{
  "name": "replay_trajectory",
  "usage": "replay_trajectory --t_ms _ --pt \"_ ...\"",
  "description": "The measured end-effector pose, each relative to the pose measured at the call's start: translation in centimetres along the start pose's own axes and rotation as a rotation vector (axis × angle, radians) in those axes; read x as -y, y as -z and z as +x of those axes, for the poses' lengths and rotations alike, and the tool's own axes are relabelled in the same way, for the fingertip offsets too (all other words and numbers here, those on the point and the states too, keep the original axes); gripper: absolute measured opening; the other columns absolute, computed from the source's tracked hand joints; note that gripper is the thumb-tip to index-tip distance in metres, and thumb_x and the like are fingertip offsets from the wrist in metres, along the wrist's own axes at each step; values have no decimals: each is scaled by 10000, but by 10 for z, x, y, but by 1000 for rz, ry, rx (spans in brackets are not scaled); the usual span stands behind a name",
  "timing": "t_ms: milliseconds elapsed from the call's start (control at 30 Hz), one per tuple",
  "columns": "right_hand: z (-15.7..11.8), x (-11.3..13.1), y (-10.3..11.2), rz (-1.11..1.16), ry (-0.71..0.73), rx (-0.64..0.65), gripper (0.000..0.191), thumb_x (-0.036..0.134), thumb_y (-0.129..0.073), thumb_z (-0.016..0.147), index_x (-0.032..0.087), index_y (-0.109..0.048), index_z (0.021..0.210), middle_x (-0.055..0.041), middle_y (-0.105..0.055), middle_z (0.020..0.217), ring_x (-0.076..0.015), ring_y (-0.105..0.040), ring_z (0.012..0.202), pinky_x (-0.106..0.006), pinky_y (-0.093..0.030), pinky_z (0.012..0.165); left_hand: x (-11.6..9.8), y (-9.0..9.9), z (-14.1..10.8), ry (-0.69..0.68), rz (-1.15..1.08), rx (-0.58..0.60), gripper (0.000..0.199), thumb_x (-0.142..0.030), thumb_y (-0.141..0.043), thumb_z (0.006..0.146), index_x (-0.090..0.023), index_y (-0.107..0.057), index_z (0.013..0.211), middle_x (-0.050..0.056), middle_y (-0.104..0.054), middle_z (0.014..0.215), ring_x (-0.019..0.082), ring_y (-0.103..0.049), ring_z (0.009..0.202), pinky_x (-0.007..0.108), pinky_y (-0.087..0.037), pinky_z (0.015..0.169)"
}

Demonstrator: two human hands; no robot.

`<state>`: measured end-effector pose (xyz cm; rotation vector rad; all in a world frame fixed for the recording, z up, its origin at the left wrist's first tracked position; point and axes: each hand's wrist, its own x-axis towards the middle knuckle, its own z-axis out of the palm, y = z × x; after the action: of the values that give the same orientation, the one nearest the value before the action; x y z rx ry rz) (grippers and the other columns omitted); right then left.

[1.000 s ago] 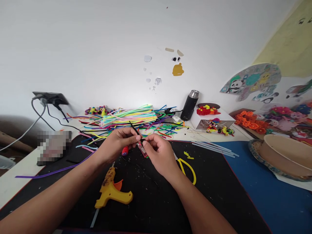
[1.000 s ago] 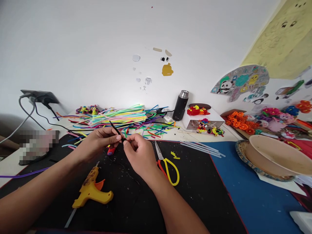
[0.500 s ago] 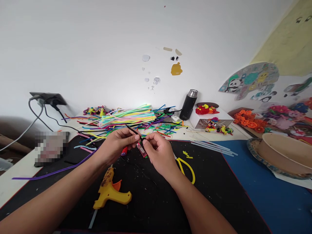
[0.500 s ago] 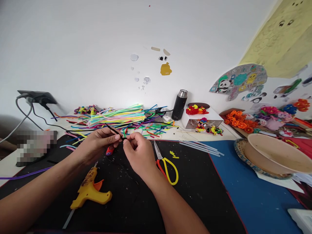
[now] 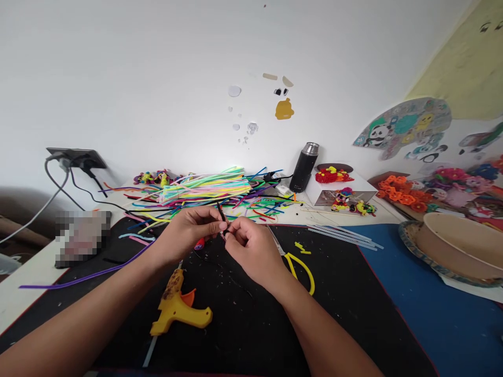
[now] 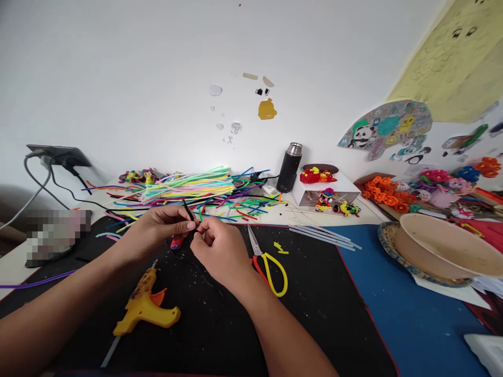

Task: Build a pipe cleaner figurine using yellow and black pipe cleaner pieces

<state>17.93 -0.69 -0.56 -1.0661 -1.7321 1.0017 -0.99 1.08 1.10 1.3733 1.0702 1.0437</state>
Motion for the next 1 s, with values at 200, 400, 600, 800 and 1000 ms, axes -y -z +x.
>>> replay_trajectory --t_ms 200,400,600,800,1000 --pt "1 -4 -2 53 -26 7 97 296 -632 916 219 -644 858 62 -551 618 -120 -485 541 -248 -323 516 0 1 1 11 -54 7 329 -443 -931 735 -184 -730 749 -19 -637 612 97 -525 524 191 -409 456" --pt "2 -9 -2 177 -35 -20 176 399 -613 974 230 -626 928 56 -568 634 -118 -482 496 -246 -347 493 -4 -3 0 7 -161 -56 368 -438 -976 685 -170 -739 769 0 -672 629 112 -583 529 203 -453 457" --pt "2 -9 -2 281 -55 -67 197 417 -644 962 225 -617 923 58 -571 620 -105 -469 447 -240 -358 464 -2 -7 1 29 -210 -85 421 -426 -1021 613 -162 -783 840 6 -688 635 114 -609 550 187 -466 465" --pt "2 -5 0 346 -80 -96 206 428 -651 942 228 -604 918 77 -525 579 -105 -434 429 -242 -341 455 -3 -9 0 52 -211 -82 423 -424 -1036 574 -165 -786 797 1 -689 624 95 -572 507 184 -441 440" --pt "1 -5 0 242 -34 -99 164 371 -627 938 229 -606 860 80 -479 569 -113 -419 480 -245 -297 478 -3 -9 0 76 -209 -86 449 -454 -1039 550 -160 -801 792 10 -682 606 109 -583 532 186 -428 446"
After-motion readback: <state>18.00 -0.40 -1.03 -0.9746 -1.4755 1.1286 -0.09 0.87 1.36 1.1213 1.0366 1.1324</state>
